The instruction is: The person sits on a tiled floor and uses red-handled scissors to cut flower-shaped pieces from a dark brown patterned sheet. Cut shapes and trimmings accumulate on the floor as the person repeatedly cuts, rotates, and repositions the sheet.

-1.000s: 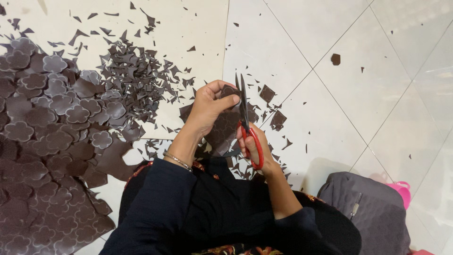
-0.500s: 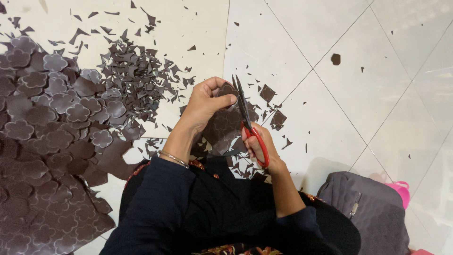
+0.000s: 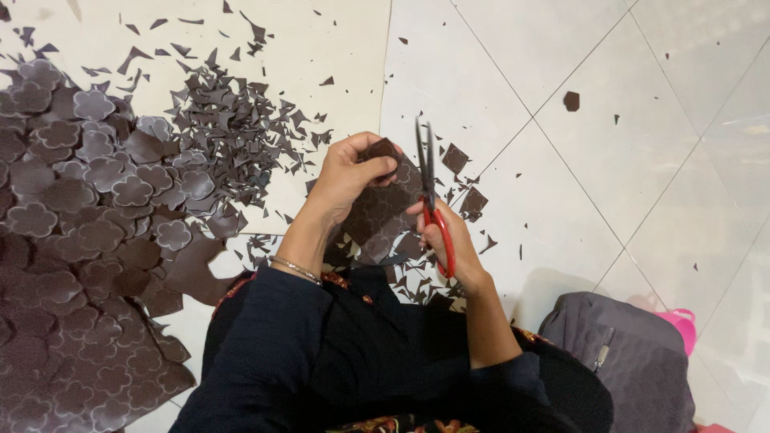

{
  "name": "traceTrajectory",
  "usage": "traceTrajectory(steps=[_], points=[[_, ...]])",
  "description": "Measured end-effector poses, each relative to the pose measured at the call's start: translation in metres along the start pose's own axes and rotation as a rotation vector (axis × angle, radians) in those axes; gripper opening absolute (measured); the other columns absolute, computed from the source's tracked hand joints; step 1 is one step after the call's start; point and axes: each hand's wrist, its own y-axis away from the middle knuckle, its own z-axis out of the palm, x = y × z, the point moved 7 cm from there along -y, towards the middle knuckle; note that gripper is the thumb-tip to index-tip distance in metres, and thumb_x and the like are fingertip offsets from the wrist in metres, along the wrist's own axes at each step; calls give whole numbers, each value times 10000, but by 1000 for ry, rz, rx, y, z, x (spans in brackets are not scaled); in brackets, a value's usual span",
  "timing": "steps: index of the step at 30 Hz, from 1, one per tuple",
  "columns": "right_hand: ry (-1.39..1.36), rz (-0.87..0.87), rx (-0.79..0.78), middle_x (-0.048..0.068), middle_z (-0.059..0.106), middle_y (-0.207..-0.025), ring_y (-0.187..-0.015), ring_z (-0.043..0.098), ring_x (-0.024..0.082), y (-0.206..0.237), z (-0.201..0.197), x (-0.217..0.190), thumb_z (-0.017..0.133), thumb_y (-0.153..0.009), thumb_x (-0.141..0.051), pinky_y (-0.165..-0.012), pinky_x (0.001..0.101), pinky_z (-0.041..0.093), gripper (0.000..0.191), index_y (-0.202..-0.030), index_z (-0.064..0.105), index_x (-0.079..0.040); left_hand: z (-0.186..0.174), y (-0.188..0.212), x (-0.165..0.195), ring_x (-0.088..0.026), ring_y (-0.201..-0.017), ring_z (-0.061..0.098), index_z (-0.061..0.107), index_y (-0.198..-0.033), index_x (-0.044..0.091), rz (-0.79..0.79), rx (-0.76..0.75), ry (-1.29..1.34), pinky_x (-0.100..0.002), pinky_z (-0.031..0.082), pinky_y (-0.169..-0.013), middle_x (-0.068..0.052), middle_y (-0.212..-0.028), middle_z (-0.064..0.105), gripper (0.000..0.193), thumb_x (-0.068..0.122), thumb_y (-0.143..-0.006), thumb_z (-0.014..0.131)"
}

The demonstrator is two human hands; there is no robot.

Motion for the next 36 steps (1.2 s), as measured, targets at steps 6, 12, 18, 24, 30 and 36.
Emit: traceTrajectory(steps=[6, 12, 18, 24, 30, 36], points=[[102, 14, -6, -28, 504, -879, -753, 479, 64, 1, 4, -7, 642, -931, -600, -653, 214, 404, 633, -1187, 612, -22, 4, 3, 3, -86, -798, 689, 673, -1060, 23, 13, 6, -43, -218, 575, -729, -49, -933, 735, 278, -59, -802, 737], [67, -15, -16, -38, 487, -826, -703, 465, 56, 2, 7, -10, 624, -871, -748, -601, 215, 379, 778, -1182, 613, -35, 10, 5, 2, -90, -822, 698, 676, -1034, 11, -20, -39, -54, -239, 602, -761, -57, -939, 737, 242, -53, -813, 751], [69, 0, -6, -39, 488, -794, -677, 484, 55, 0, 9, -6, 585, -830, -832, -586, 212, 409, 840, -1141, 614, -52, 8, 3, -2, -82, -771, 684, 698, -1018, -3, -15, -29, -30, -217, 573, -703, -56, -903, 743, 160, -18, -864, 742], [17, 29, -40, -30, 481, -814, -697, 509, 69, -1, 15, -7, 580, -821, -839, -607, 223, 458, 860, -1176, 598, -55, 5, 1, -3, -69, -706, 687, 722, -981, -6, 3, 5, -51, -195, 556, -626, -57, -850, 754, 103, 40, -892, 747], [13, 43, -46, -16, 475, -834, -719, 486, 73, 1, 16, -10, 586, -832, -838, -640, 227, 446, 859, -1166, 593, -48, 5, 2, -4, -65, -702, 676, 730, -947, -12, 22, -8, -69, -194, 546, -625, -56, -840, 751, 84, 35, -884, 760], [-26, 19, -43, -23, 475, -839, -723, 482, 68, 0, 16, -7, 578, -798, -872, -643, 220, 439, 898, -1153, 595, -48, 7, 2, -5, -66, -702, 678, 737, -915, -13, 10, -18, -111, -184, 541, -635, -45, -820, 746, 59, 27, -883, 766]])
